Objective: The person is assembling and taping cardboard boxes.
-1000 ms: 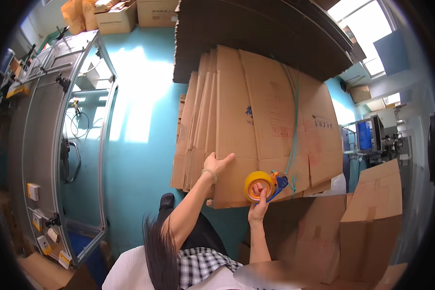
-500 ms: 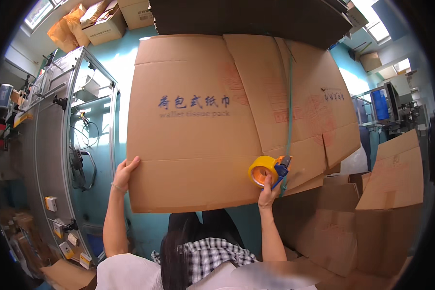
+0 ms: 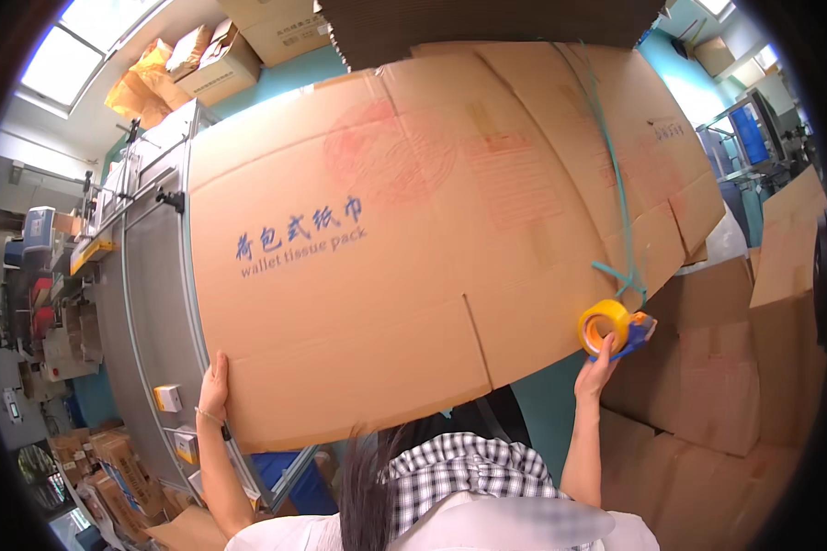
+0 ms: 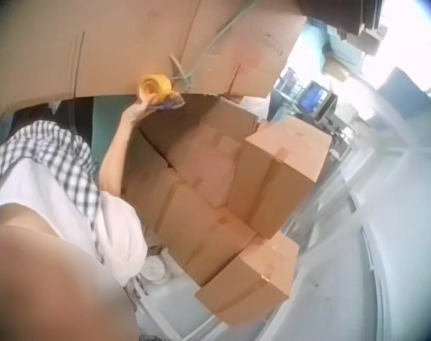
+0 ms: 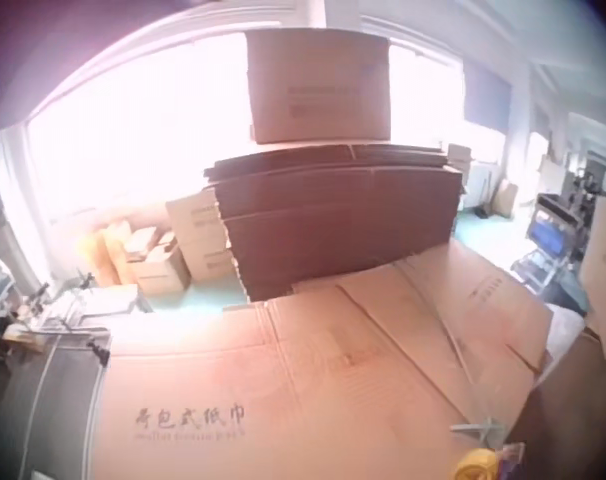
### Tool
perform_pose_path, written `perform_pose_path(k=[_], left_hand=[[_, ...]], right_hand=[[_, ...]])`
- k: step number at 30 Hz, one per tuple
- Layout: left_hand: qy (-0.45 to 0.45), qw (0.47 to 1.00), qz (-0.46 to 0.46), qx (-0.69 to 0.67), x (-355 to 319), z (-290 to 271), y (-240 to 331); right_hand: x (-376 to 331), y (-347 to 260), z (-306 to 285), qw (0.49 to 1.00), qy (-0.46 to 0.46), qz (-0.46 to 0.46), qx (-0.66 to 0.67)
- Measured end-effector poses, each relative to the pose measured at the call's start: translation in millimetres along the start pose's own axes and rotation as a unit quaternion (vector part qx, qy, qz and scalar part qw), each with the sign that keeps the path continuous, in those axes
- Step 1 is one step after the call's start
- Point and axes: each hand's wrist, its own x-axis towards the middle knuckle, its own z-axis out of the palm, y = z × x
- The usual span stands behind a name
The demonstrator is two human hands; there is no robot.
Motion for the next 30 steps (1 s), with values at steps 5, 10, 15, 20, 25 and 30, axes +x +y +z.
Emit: perform_pose_path(k=[5,10,15,20,25,30], left_hand=[[0.055,0.997,0.044,0.039,-15,-34,32],[0.074,0.997,0.017,0.026,-26,-53,-1],[-0.020,0.991,-0.127,-0.024,-23,-29,-128],[-0.246,0.872,-0.263,-0.333,-48,100,-253],[-0.361,0.734,-0.314,-0.481,-76,282,-296],[-0.193,0.687,-0.352,-0.605,-49,433,-281]], right_hand=[[-44,-35,21,0.871,-0.142,0.359,0.304],[-67,-56,8,0.861,-0.133,0.353,0.340],[-38,-180,-4,0.925,-0.131,0.169,0.313],[-45,-326,67,0.813,-0.385,0.069,0.432],[-100,-257,118,0.839,-0.484,-0.134,0.209],[-176,-98,82,0.810,-0.585,0.000,-0.032]])
